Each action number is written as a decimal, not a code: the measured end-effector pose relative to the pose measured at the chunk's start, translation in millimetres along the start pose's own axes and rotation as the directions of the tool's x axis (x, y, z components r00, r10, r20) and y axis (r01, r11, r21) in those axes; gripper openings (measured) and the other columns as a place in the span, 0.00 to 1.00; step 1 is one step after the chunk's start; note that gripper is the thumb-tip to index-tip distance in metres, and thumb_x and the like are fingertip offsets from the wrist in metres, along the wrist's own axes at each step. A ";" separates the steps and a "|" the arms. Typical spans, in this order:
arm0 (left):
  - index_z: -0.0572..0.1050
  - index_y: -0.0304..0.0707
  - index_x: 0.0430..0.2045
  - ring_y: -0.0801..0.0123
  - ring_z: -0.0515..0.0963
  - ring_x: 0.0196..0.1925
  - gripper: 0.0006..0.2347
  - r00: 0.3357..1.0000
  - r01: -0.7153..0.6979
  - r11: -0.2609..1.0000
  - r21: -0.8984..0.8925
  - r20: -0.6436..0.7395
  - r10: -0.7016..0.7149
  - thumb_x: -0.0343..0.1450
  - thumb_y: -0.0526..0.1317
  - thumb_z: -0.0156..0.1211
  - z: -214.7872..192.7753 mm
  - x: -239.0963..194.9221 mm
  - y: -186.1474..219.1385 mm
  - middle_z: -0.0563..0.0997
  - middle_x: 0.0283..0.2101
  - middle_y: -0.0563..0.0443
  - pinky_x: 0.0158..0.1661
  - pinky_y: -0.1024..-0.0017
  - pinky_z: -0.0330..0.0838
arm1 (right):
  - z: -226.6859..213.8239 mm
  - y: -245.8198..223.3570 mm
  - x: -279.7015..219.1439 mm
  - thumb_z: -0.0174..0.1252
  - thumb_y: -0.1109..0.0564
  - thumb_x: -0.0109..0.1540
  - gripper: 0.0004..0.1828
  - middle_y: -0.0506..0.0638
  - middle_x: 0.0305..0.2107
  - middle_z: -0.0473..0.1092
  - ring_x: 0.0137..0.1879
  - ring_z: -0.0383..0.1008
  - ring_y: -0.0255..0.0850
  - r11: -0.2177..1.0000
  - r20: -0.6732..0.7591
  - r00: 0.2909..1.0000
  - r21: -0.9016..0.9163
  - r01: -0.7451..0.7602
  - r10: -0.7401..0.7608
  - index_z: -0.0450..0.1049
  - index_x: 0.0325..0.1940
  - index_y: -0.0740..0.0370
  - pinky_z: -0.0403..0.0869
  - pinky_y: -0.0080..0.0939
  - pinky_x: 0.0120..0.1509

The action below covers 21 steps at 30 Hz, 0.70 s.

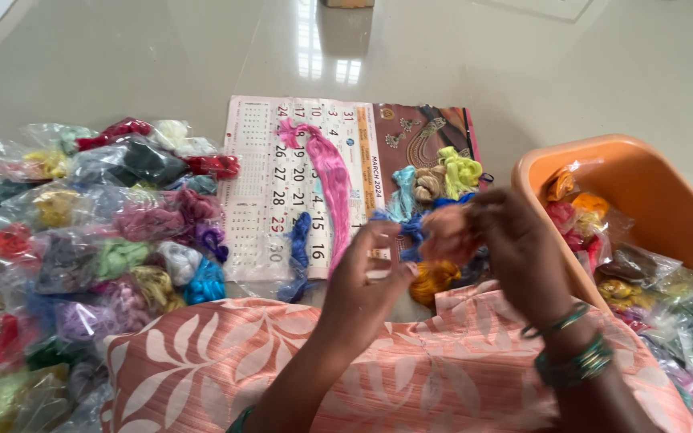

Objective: The person sits on the floor and works colorful soft yarn skeins one at a time, stretching each strand, folding and twisting it, and tying knots to form compact knotted pieces. They handle a blue, a peach, and a pink skein in turn, setting each finished knotted piece aside on the calendar sheet.

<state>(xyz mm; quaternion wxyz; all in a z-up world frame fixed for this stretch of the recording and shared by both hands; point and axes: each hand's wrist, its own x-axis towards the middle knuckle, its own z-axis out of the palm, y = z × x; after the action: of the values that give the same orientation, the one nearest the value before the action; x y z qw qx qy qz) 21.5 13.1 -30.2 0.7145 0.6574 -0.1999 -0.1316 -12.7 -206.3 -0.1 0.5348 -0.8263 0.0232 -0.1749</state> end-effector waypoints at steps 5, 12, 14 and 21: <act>0.71 0.45 0.52 0.70 0.78 0.47 0.18 0.964 0.127 0.991 -0.044 -0.228 -0.134 0.67 0.39 0.63 -41.4 11.6 -4.4 0.74 0.49 0.53 0.42 0.73 0.79 | -35.0 56.5 63.7 0.52 0.58 0.71 0.08 0.50 0.37 0.76 0.42 0.77 0.34 0.981 -0.040 0.995 -0.163 -0.101 0.096 0.72 0.50 0.65 0.77 0.35 0.45; 0.75 0.42 0.45 0.77 0.72 0.36 0.12 0.798 0.058 0.963 -0.263 -0.567 -0.203 0.69 0.35 0.59 -72.6 16.9 3.2 0.76 0.41 0.56 0.34 0.75 0.69 | -44.6 206.8 117.3 0.53 0.52 0.72 0.13 0.64 0.37 0.77 0.46 0.78 0.59 0.728 -0.195 0.979 -0.663 -0.175 0.058 0.75 0.47 0.65 0.74 0.55 0.50; 0.76 0.42 0.44 0.78 0.71 0.34 0.11 0.787 0.076 0.950 -0.303 -0.567 -0.244 0.69 0.35 0.58 -70.7 18.9 1.1 0.75 0.39 0.56 0.33 0.76 0.68 | -36.6 242.5 109.9 0.53 0.54 0.67 0.12 0.65 0.37 0.76 0.46 0.76 0.62 0.683 -0.107 0.991 -0.718 -0.134 0.082 0.77 0.48 0.62 0.73 0.58 0.51; 0.77 0.43 0.39 0.80 0.71 0.29 0.07 0.836 0.250 0.797 -0.549 -0.293 -0.464 0.70 0.38 0.57 -44.4 16.0 -20.3 0.75 0.32 0.59 0.30 0.77 0.68 | 52.0 159.6 103.6 0.57 0.56 0.61 0.15 0.62 0.38 0.76 0.45 0.77 0.59 0.758 0.125 0.988 -0.635 0.147 -0.087 0.76 0.51 0.62 0.76 0.55 0.50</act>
<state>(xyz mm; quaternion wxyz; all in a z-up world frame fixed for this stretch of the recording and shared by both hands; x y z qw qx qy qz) 57.5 43.2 -51.1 0.8434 0.4933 0.1268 -0.1711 124.5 -252.3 -134.2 0.2086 -0.9660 0.0064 -0.1530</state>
